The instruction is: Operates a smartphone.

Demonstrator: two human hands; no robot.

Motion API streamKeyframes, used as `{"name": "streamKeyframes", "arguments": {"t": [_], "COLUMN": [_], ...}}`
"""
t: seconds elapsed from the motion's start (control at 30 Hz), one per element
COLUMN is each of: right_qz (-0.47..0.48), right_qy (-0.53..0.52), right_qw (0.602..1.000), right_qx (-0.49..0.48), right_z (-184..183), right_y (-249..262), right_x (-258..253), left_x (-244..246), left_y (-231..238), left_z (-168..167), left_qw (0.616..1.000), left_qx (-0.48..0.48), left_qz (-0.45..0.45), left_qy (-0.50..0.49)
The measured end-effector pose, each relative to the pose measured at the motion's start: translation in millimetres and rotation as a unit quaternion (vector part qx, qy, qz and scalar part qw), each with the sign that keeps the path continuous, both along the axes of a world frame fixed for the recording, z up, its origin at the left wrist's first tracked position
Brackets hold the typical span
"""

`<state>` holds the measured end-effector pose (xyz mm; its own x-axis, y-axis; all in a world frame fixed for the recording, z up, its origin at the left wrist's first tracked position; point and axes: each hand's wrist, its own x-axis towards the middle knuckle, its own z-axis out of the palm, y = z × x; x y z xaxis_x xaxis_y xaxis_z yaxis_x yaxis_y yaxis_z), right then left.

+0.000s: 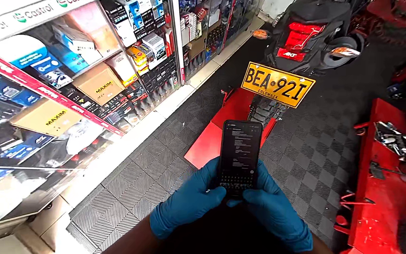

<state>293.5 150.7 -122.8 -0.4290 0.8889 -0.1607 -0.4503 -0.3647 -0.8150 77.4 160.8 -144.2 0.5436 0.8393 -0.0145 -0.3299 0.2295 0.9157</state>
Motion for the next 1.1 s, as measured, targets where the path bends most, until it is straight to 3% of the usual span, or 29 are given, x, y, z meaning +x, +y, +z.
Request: {"name": "streamKeyframes", "arguments": {"t": [0.43,0.73,1.1], "right_qz": [-0.036,-0.013,-0.009], "right_qy": [-0.055,-0.051,-0.05], "right_qw": [0.998,0.999,0.999], "right_qx": [-0.02,0.002,0.001], "right_z": [4.4,3.0,3.8], "right_y": [-1.2,1.0,0.9], "right_x": [-6.9,-6.6,-6.4], "left_x": [3.3,16.6,9.6], "left_y": [-0.7,-1.4,-0.8], "left_z": [-2.4,4.6,1.0], "left_qw": [1.0,0.994,0.997], "left_qx": [0.004,-0.037,-0.009], "left_qz": [0.021,0.1,0.078], "left_qy": [0.0,0.004,-0.014]}}
